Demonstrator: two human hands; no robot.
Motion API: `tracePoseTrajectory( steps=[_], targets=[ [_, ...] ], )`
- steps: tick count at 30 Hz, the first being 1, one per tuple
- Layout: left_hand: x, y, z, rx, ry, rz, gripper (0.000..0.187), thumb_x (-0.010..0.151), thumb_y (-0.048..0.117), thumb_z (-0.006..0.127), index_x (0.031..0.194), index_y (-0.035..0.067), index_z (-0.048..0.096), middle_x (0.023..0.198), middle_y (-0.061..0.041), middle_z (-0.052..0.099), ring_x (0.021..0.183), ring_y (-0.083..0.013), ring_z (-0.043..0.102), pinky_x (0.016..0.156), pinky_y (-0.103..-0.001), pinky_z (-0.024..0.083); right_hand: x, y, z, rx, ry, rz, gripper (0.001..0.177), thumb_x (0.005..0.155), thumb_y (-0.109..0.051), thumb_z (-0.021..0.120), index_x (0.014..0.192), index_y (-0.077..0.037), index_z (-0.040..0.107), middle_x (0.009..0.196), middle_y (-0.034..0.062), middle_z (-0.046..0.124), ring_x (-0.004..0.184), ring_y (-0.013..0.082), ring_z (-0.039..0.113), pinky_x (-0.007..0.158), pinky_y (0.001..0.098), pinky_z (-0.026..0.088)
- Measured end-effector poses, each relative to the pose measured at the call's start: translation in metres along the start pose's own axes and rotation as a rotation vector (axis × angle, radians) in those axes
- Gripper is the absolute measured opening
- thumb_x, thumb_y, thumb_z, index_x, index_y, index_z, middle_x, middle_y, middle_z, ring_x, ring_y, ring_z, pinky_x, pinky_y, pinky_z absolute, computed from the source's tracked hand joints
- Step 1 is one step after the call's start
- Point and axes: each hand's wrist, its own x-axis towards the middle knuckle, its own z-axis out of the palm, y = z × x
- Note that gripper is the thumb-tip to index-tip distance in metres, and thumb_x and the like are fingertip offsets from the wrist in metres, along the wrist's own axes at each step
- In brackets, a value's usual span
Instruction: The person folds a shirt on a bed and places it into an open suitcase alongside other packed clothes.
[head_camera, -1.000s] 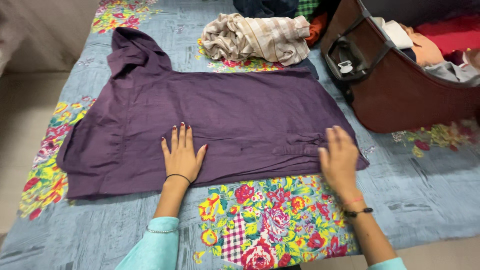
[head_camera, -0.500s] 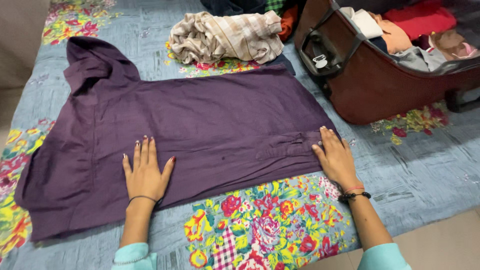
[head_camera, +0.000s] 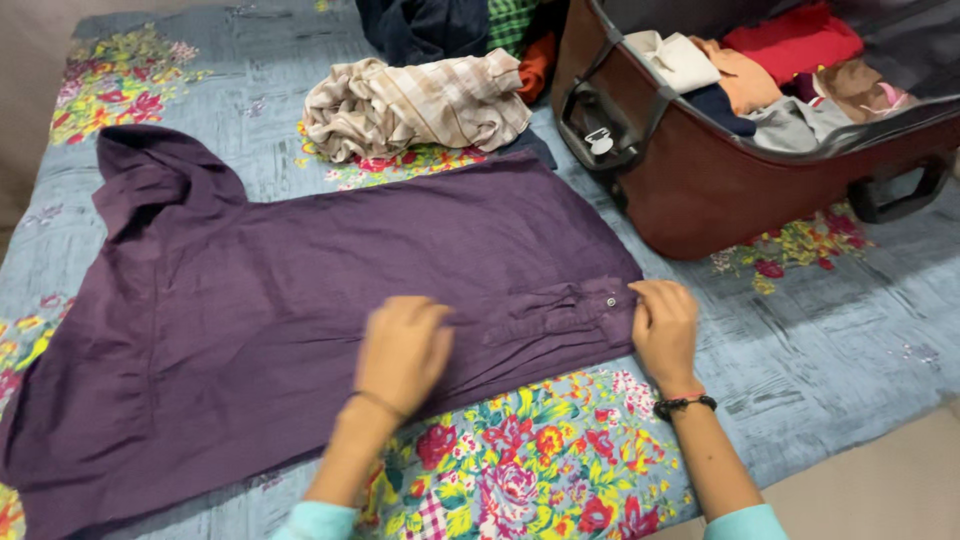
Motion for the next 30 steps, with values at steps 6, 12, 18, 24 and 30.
tracePoseTrajectory(
  steps=[6, 12, 18, 24, 30],
  targets=[
    [0.039, 0.059, 0.120, -0.214, -0.213, 0.069, 0.015, 0.088, 0.011, 0.069, 0.102, 0.006, 0.071, 0.101, -0.012, 0.069, 0.100, -0.0339, 0.065, 0.089, -0.044, 0.054, 0.015, -0.025, -0.003, 0.103, -0.187, -0.308, 0.041, 0.079, 0.003, 0.061, 0.118, -0.004, 0.069, 0.129, 0.0103, 0.066, 0.122, 0.0330, 0.061, 0.105, 0.0447, 0.045],
    [0.056, 0.057, 0.174, -0.090, -0.299, 0.002, 0.028, 0.081, 0.015, 0.075, 0.106, 0.003, 0.069, 0.109, -0.015, 0.064, 0.105, -0.0340, 0.063, 0.086, -0.044, 0.054, 0.013, -0.019, 0.001, 0.071, -0.280, -0.149, 0.031, 0.084, -0.003, 0.062, 0.112, -0.011, 0.071, 0.113, 0.0064, 0.066, 0.113, 0.0282, 0.060, 0.096, 0.0426, 0.044],
    [0.062, 0.053, 0.177, -0.084, -0.324, -0.023, 0.034, 0.077, 0.025, 0.081, 0.103, 0.005, 0.070, 0.105, -0.013, 0.066, 0.103, -0.0331, 0.062, 0.086, -0.044, 0.054, 0.012, -0.014, 0.006, 0.062, -0.243, -0.058, 0.016, 0.087, -0.008, 0.066, 0.102, -0.013, 0.070, 0.100, 0.0043, 0.062, 0.103, 0.0275, 0.057, 0.090, 0.0432, 0.041],
    [0.062, 0.046, 0.181, -0.050, -0.361, -0.038, 0.028, 0.081, 0.026, 0.080, 0.098, 0.007, 0.070, 0.101, -0.011, 0.068, 0.102, -0.0324, 0.063, 0.086, -0.045, 0.053, 0.008, -0.011, 0.012, 0.065, -0.191, -0.053, 0.014, 0.089, -0.009, 0.066, 0.102, -0.013, 0.068, 0.103, 0.0033, 0.063, 0.105, 0.0272, 0.057, 0.092, 0.0438, 0.040],
    [0.061, 0.044, 0.183, -0.074, -0.339, -0.041, 0.015, 0.083, 0.020, 0.076, 0.089, 0.006, 0.071, 0.102, -0.013, 0.068, 0.100, -0.0334, 0.064, 0.084, -0.045, 0.055, 0.004, -0.004, 0.015, 0.056, -0.191, 0.031, 0.014, 0.090, -0.011, 0.068, 0.104, -0.012, 0.070, 0.099, 0.0064, 0.063, 0.103, 0.0287, 0.058, 0.091, 0.0440, 0.040]
  ],
)
